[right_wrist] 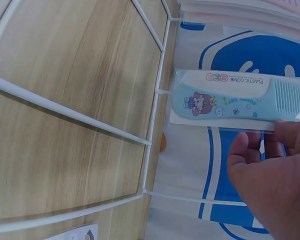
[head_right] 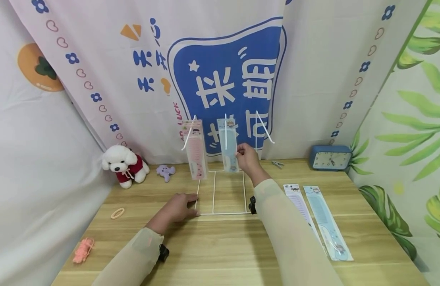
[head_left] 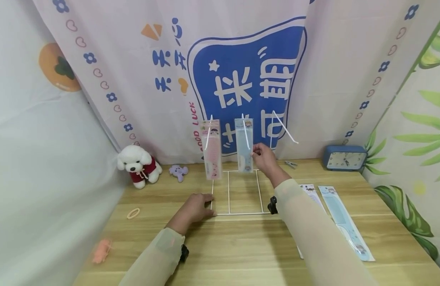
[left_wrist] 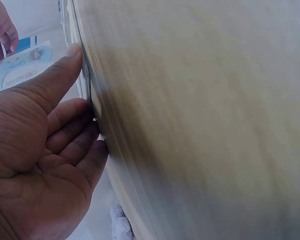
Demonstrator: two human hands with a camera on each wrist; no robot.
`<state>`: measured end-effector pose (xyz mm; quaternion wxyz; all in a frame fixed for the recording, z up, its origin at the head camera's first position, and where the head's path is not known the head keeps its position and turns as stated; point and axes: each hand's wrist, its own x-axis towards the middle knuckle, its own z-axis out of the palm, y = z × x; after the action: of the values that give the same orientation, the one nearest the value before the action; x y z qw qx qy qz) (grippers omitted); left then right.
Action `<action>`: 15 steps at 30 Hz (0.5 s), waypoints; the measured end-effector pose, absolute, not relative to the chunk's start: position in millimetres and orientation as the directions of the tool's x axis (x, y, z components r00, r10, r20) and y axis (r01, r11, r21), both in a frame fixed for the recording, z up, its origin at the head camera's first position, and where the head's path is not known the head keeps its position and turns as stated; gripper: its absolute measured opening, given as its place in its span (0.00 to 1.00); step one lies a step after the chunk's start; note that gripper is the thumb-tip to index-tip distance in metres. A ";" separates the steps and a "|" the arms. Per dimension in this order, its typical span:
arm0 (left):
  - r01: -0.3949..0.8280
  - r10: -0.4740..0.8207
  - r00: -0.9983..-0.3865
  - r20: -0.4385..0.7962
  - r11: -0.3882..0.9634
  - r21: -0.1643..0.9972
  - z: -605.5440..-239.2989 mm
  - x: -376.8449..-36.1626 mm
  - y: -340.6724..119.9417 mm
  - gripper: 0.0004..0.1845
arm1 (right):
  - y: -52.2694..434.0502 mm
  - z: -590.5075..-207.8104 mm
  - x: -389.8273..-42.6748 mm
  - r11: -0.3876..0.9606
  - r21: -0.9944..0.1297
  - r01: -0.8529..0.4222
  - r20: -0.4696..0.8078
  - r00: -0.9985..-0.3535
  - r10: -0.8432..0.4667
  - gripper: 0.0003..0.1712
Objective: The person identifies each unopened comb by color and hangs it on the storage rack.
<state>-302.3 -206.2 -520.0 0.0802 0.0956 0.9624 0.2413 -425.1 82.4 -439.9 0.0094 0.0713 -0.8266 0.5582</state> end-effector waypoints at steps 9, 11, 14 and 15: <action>0.161 0.234 -0.967 -0.101 0.870 0.466 -514.9 -301.1 -204.7 0.36 | 81.0 -442.6 -425.7 0.293 -0.952 -0.086 0.059 -0.993 -0.098 0.15; 0.159 0.233 -0.967 -0.105 0.872 0.464 -515.2 -301.2 -204.4 0.36 | 80.7 -444.2 -426.6 0.290 -0.953 -0.084 0.058 -0.994 -0.097 0.15; 0.153 0.228 -0.967 -0.111 0.874 0.462 -516.0 -301.7 -204.3 0.36 | 80.8 -445.8 -427.4 0.285 -0.954 -0.091 0.066 -0.993 -0.097 0.15; 0.154 0.228 -0.967 -0.111 0.875 0.459 -516.5 -301.8 -204.3 0.36 | 81.0 -446.1 -427.3 0.290 -0.952 -0.096 0.071 -0.993 -0.096 0.16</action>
<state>-301.8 -204.3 -516.5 0.0810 0.0990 0.9648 0.2297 -427.3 81.0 -446.1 0.0000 0.0600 -0.8032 0.5926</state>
